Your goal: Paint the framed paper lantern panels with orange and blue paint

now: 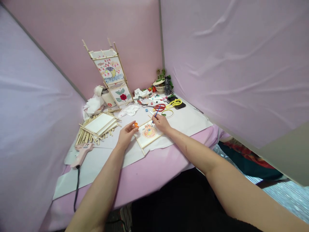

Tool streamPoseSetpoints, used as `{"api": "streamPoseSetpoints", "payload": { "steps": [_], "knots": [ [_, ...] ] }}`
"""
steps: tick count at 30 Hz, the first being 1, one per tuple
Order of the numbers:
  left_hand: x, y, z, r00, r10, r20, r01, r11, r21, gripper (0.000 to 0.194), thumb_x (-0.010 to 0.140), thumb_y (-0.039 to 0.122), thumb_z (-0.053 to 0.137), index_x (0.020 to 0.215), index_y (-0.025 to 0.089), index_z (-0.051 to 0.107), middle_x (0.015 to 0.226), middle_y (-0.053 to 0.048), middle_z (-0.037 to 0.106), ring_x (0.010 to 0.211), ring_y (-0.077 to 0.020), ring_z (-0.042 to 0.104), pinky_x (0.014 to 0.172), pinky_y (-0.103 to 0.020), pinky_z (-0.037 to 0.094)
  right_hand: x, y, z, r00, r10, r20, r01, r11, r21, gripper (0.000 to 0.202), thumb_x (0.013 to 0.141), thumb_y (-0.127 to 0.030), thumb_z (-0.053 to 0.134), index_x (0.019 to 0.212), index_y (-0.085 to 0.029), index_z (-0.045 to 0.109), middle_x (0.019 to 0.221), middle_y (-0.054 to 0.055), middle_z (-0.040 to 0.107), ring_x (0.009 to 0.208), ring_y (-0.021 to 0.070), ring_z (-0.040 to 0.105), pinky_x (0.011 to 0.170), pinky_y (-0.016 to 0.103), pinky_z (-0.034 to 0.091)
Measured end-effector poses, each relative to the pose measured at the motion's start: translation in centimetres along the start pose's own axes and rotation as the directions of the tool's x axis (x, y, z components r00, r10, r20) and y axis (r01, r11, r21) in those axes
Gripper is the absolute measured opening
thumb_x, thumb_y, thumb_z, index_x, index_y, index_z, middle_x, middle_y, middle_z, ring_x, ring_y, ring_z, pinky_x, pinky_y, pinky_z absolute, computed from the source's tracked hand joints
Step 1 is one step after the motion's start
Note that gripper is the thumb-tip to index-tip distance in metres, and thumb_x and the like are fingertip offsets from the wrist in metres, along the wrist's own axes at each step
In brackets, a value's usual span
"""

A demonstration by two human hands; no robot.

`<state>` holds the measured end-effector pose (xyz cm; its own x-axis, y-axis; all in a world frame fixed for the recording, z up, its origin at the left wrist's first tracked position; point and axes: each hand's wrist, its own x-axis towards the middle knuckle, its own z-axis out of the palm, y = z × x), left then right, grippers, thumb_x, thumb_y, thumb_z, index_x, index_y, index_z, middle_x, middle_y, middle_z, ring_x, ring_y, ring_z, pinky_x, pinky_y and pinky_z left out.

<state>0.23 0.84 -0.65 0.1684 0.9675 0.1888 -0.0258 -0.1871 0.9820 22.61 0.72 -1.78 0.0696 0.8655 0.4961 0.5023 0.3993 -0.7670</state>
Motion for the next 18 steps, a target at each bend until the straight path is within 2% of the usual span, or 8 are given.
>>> {"api": "streamPoseSetpoints", "payload": {
  "steps": [7,18],
  "knots": [
    [0.04,-0.11,-0.09,1.0,-0.007,0.003,0.007,1.0,0.011,0.062,0.062,0.033,0.083,0.119,0.014,0.068,0.088,-0.006,0.072,0.078,-0.0181,0.065,0.085,-0.038,0.048,0.0,0.02,0.01,1.0,-0.004,0.012,0.004,1.0,0.009,0.022,0.086,-0.029,0.044,0.07,-0.02,0.056,0.064,-0.001,0.062,0.061,0.0135,0.057,0.062,0.024,0.04],
    [0.09,-0.23,-0.07,1.0,-0.004,0.001,0.004,1.0,0.014,0.061,0.061,0.032,0.083,0.118,0.014,0.068,0.086,-0.005,0.072,0.078,-0.0181,0.066,0.085,-0.038,0.048,-0.03,0.05,0.01,0.999,-0.017,-0.036,0.018,0.999,0.031,0.023,0.086,-0.031,0.046,0.068,-0.02,0.055,0.064,0.0,0.061,0.062,0.0138,0.057,0.063,0.024,0.04]
  ]
}}
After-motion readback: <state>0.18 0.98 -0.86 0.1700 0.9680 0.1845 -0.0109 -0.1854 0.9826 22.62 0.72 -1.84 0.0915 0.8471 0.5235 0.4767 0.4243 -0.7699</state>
